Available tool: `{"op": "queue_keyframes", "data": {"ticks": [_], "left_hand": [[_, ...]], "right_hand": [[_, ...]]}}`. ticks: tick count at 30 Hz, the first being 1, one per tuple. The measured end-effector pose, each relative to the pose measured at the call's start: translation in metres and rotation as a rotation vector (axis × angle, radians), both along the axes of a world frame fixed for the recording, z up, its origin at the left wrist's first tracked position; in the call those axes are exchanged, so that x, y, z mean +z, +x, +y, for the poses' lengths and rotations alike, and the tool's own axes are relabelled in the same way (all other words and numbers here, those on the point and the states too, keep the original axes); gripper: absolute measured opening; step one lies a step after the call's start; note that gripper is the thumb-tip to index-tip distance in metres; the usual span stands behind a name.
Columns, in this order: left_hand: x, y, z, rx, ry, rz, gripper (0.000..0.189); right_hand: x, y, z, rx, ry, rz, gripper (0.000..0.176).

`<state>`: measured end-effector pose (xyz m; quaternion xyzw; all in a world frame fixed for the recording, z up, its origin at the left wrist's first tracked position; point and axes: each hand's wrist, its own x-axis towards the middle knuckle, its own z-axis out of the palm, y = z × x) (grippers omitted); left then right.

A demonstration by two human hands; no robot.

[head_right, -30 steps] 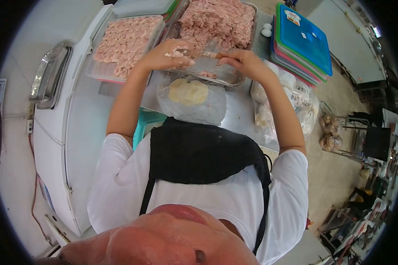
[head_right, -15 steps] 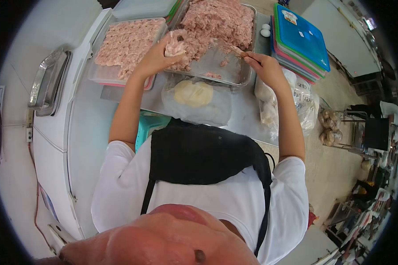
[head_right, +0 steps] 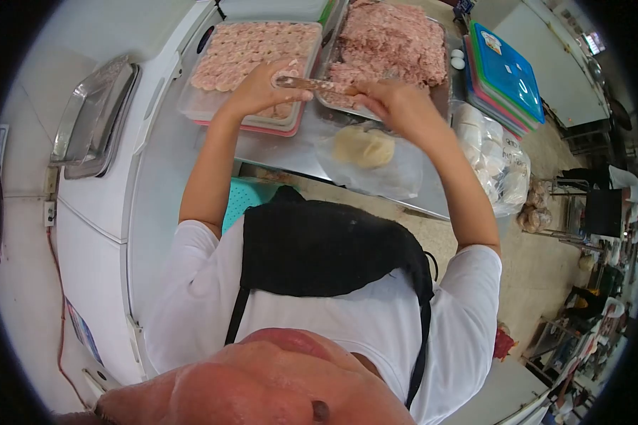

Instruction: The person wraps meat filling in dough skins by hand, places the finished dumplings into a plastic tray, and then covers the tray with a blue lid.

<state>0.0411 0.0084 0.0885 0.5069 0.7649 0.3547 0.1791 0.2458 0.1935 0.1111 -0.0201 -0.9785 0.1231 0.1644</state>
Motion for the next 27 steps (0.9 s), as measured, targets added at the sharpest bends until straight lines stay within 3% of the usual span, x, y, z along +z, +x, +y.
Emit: {"op": "queue_keyframes", "data": {"ticks": [2, 3, 6, 7, 9, 12, 15, 18, 21, 24, 27], "left_hand": [[-0.035, -0.021, -0.017, 0.03, 0.182, 0.092, 0.075], [-0.04, -0.028, -0.026, 0.045, 0.273, 0.141, 0.075], [-0.04, -0.045, -0.05, -0.044, 0.256, 0.147, 0.077], [-0.034, -0.047, -0.056, -0.03, 0.204, 0.113, 0.07], [-0.023, -0.05, -0.069, -0.004, 0.095, 0.043, 0.056], [-0.032, -0.069, -0.084, 0.077, 0.1, -0.118, 0.054], [-0.039, -0.095, -0.106, 0.04, 0.062, -0.009, 0.052], [-0.066, -0.12, -0.111, 0.098, -0.085, 0.189, 0.066], [-0.109, -0.126, -0.104, 0.111, 0.131, 0.493, 0.07], [-0.117, -0.12, -0.09, 0.129, -0.034, 0.266, 0.073], [-0.118, -0.107, -0.079, 0.199, 0.005, 0.211, 0.073]], "right_hand": [[0.013, -0.013, 0.004, 0.041, -0.004, -0.042, 0.023], [0.027, -0.012, -0.003, 0.029, -0.127, -0.056, 0.026], [0.031, -0.022, -0.028, 0.138, -0.194, 0.015, 0.027], [0.022, -0.031, -0.042, 0.142, -0.121, -0.032, 0.028], [-0.001, -0.044, -0.06, 0.109, -0.216, -0.046, 0.029], [-0.008, -0.05, -0.064, 0.081, -0.371, -0.086, 0.03], [-0.028, -0.034, -0.044, -0.01, -0.483, -0.085, 0.029], [-0.049, -0.006, -0.032, -0.154, -0.625, -0.009, 0.028], [-0.06, 0.014, -0.023, -0.361, -0.75, -0.101, 0.031], [-0.068, 0.028, -0.017, -0.427, -0.762, -0.109, 0.032], [-0.064, 0.034, -0.012, -0.414, -0.758, -0.079, 0.032]]}}
